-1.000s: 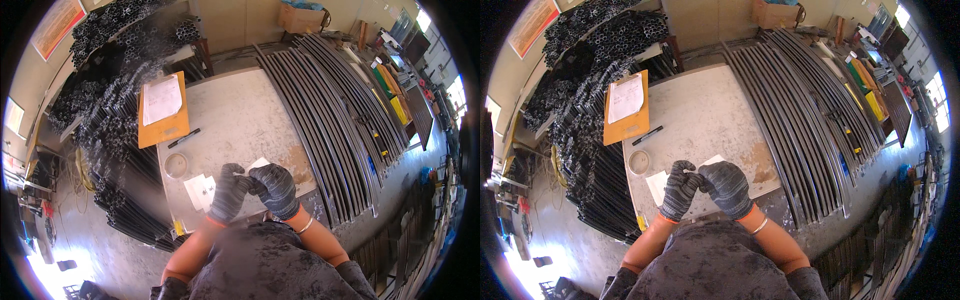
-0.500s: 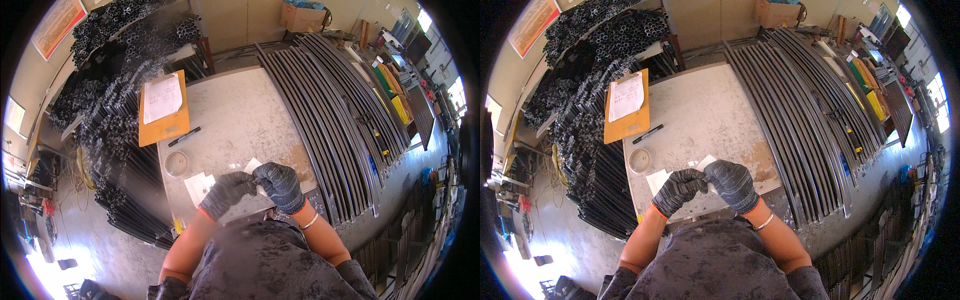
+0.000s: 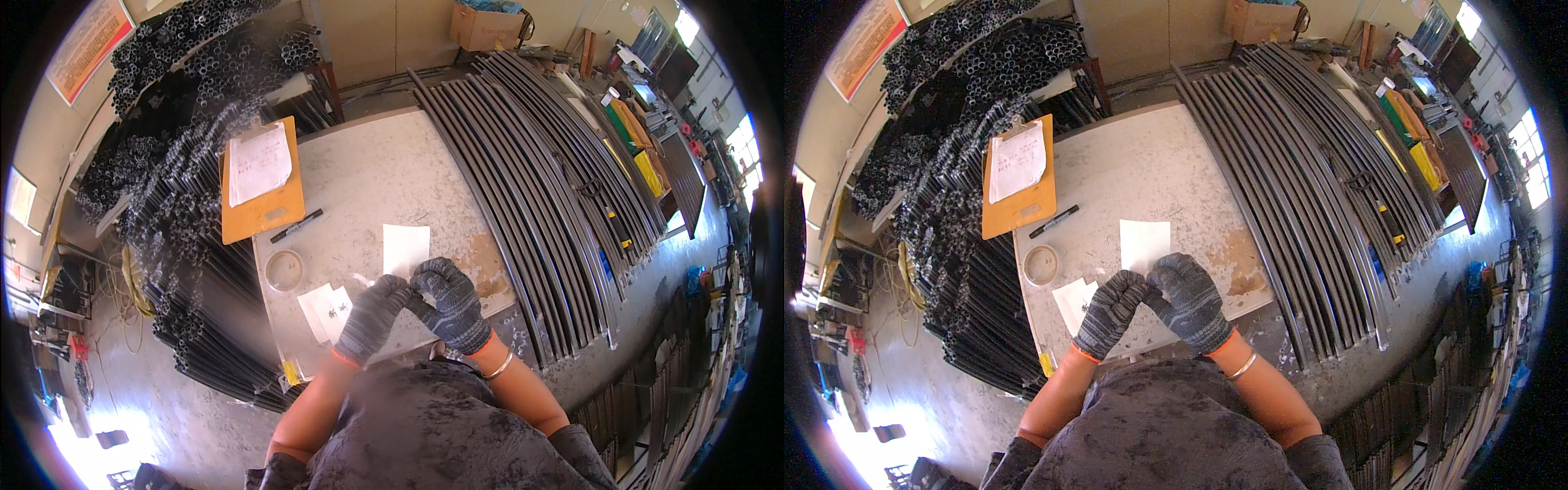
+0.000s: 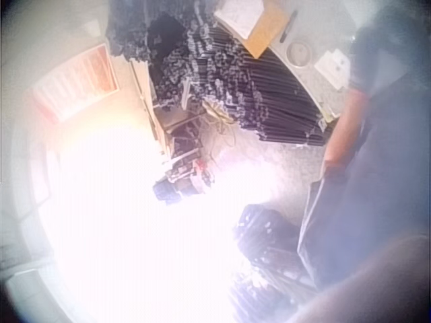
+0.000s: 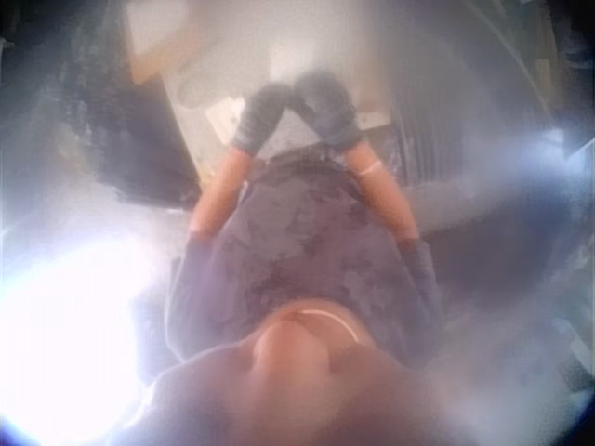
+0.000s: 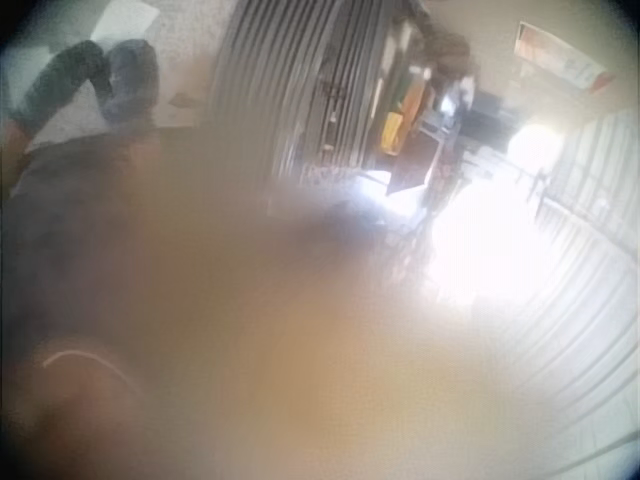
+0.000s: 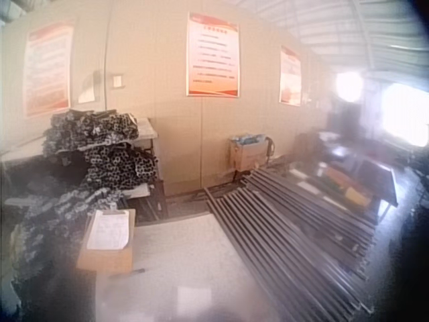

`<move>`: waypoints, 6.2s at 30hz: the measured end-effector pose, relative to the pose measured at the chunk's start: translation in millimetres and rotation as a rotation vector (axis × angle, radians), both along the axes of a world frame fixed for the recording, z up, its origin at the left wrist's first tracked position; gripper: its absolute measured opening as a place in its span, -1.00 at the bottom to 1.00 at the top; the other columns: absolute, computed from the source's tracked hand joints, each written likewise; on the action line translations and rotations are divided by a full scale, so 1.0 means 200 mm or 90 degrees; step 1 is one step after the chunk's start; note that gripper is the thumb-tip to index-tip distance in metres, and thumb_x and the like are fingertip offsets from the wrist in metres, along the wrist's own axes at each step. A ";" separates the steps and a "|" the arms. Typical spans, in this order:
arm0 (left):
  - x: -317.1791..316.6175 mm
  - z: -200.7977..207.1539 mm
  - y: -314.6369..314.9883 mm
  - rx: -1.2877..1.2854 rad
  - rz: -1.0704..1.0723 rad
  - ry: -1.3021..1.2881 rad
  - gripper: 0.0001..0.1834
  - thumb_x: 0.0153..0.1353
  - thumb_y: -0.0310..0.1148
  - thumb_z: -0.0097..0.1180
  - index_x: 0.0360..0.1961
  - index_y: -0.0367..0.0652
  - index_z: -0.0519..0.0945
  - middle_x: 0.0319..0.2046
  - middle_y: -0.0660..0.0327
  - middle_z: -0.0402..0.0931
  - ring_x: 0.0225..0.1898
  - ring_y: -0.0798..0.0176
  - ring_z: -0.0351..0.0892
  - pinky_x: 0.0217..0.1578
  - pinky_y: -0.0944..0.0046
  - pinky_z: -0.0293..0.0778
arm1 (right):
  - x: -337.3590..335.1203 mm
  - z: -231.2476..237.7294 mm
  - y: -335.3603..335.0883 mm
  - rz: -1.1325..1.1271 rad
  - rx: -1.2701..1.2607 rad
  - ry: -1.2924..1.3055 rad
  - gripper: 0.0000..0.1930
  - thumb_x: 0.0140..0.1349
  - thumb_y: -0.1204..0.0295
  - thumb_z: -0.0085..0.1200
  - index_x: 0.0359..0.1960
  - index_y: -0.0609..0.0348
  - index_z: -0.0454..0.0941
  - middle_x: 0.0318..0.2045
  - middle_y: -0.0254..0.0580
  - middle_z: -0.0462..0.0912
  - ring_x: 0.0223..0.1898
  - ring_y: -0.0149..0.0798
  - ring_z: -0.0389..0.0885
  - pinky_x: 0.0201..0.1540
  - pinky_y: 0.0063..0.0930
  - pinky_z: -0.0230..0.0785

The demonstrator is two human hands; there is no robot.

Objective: The person gathers metal pipes from the floor and a large box, places them together on a table, and secures the bundle using adhesive tape and a paper label.

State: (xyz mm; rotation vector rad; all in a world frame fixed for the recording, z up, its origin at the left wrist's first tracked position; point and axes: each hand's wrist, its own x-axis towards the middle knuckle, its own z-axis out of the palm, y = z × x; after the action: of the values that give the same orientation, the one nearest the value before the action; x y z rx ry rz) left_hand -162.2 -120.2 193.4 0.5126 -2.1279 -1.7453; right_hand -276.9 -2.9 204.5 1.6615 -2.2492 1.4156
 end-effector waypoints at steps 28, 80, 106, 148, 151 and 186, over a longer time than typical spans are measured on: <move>-0.04 0.06 -0.15 -0.046 0.082 0.044 -0.84 0.26 -0.43 -0.05 -0.43 -0.24 0.50 -0.54 0.19 0.53 -0.44 0.33 0.53 -0.33 0.30 0.43 | -0.21 0.13 0.28 -0.068 0.064 0.003 -0.59 0.03 0.28 0.27 -0.15 0.26 0.49 -0.26 -0.02 0.60 -0.21 -0.12 0.59 -0.12 -0.31 0.45; -0.35 -0.08 -0.11 -0.043 -0.310 -0.136 -0.74 0.21 -0.29 0.07 -0.19 -0.25 0.56 -0.35 0.15 0.59 -0.38 0.28 0.57 -0.30 0.32 0.51 | 0.22 -0.22 1.01 -0.440 -0.230 -0.762 -0.65 0.20 0.20 0.10 -0.26 0.31 0.56 -0.47 -0.15 0.63 -0.50 -0.39 0.56 -0.42 -0.45 0.41; -0.13 -0.09 -0.01 0.561 -0.243 -0.165 -0.71 0.22 -0.33 0.02 -0.17 -0.35 0.56 -0.31 0.13 0.58 -0.30 0.30 0.57 -0.25 0.33 0.52 | 0.53 0.01 0.66 -0.298 0.062 -0.538 -0.65 0.19 0.38 0.09 -0.03 0.29 0.47 -0.12 0.06 0.55 -0.11 -0.08 0.54 0.01 -0.29 0.35; -0.79 -0.52 0.22 0.139 -0.056 0.041 -0.62 0.26 -0.54 -0.12 0.11 -0.22 0.43 0.23 0.08 0.23 0.21 0.21 0.27 0.20 0.32 0.18 | -0.98 -0.45 0.40 -0.481 0.385 0.193 -0.74 0.07 0.22 0.08 -0.36 0.15 0.61 0.18 0.07 0.30 0.11 0.09 0.31 0.06 0.04 0.20; -0.82 -0.60 0.24 -0.133 -0.047 -0.001 -0.66 0.26 -0.51 -0.07 0.05 -0.20 0.50 0.23 0.05 0.21 0.23 0.17 0.24 0.22 0.30 0.16 | -0.95 -0.44 0.35 -0.453 0.454 0.170 -0.74 0.07 0.22 0.07 -0.35 0.13 0.61 0.16 0.09 0.31 0.12 0.05 0.31 0.05 0.01 0.21; -0.91 -0.60 0.30 0.427 0.095 0.111 -0.45 0.33 -0.44 -0.09 0.29 -0.25 0.06 0.07 0.11 0.41 0.10 0.30 0.38 0.17 0.39 0.24 | -1.10 -0.44 0.24 -0.517 0.592 -0.013 -0.78 0.12 0.32 0.01 -0.31 0.18 0.60 -0.21 0.05 0.55 -0.07 0.03 0.50 -0.11 -0.09 0.40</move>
State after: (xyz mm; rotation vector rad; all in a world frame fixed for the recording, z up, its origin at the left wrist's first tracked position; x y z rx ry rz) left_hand -344.9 -61.0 73.1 0.6334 -1.3149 -2.2954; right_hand -497.3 44.8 117.1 0.5122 -3.2215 0.1931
